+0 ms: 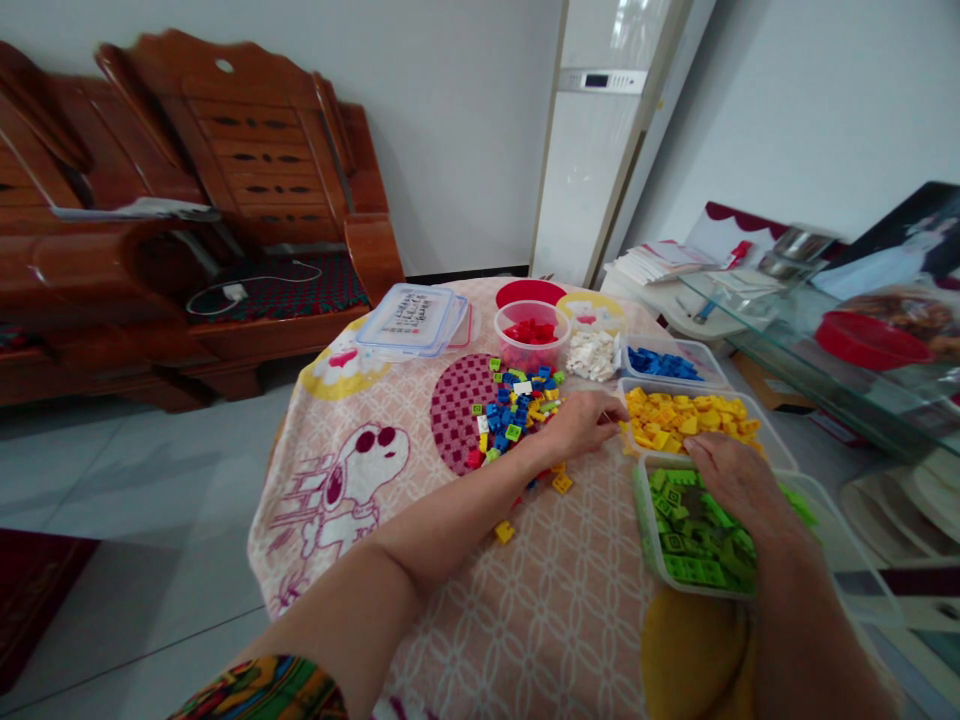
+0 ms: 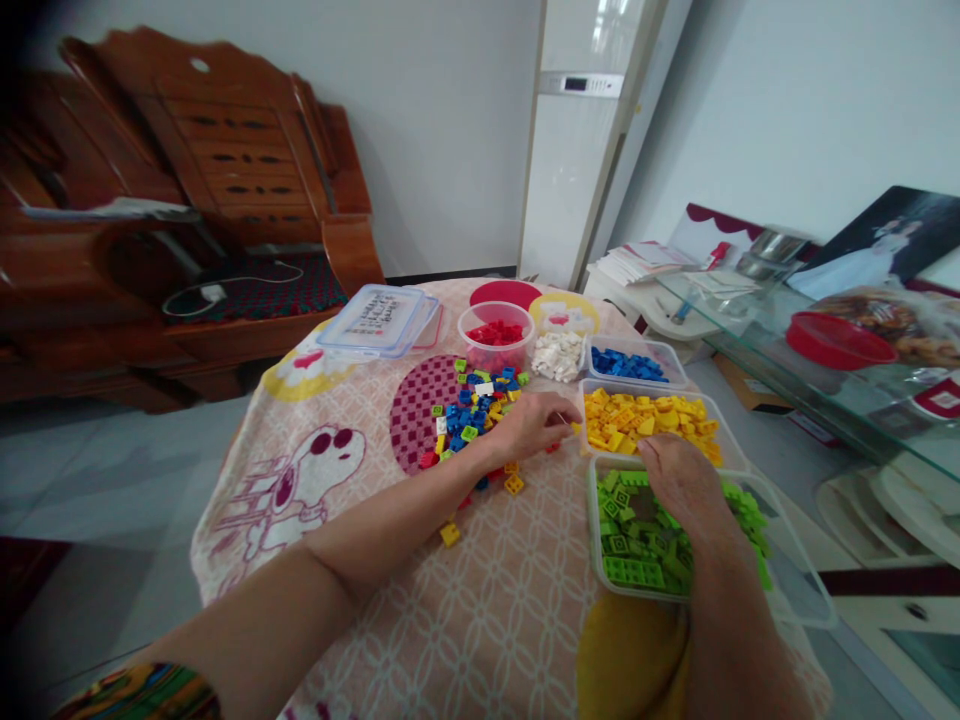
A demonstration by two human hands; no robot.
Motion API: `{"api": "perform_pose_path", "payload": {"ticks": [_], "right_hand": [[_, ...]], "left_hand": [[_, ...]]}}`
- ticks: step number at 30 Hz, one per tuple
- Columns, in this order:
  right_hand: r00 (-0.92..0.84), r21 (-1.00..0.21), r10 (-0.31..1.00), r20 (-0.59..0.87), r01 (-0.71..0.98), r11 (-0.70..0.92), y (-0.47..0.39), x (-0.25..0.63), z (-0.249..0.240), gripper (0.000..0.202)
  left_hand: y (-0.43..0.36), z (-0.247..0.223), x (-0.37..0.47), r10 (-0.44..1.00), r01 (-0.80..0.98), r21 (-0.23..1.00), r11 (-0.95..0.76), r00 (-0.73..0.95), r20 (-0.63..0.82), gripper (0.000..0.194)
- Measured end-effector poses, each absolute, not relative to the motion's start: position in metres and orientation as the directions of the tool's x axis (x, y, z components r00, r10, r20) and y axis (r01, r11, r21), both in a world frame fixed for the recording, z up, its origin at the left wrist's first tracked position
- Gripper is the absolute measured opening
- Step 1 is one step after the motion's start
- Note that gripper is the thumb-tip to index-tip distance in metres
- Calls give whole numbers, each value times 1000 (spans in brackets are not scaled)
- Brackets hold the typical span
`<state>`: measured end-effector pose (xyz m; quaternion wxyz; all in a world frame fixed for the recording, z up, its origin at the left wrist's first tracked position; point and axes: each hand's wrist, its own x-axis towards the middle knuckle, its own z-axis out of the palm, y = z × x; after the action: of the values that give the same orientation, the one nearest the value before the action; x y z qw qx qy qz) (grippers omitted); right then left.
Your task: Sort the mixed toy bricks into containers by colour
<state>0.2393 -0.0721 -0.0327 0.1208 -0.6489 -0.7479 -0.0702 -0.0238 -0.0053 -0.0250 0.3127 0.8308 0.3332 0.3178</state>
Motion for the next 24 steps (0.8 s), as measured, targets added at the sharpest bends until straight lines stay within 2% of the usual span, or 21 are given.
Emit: {"api": "perform_pose_path", "payload": {"ticks": [11,15,24], "right_hand": [[-119,-59,960,254,989,138,-72,239,-30,36],[-126,-45,952,278,989,144,-72,241,-31,37],[-117,-51,960,254,990,134,-72,240,-30,37]], "left_hand": [[-23,-29,12,646,317,619,-718,633,426,28],[-25,-35,14,596,324,566,-759,695,402,30],[-28,-33,6,574,311,556,-771,719,393,35]]}}
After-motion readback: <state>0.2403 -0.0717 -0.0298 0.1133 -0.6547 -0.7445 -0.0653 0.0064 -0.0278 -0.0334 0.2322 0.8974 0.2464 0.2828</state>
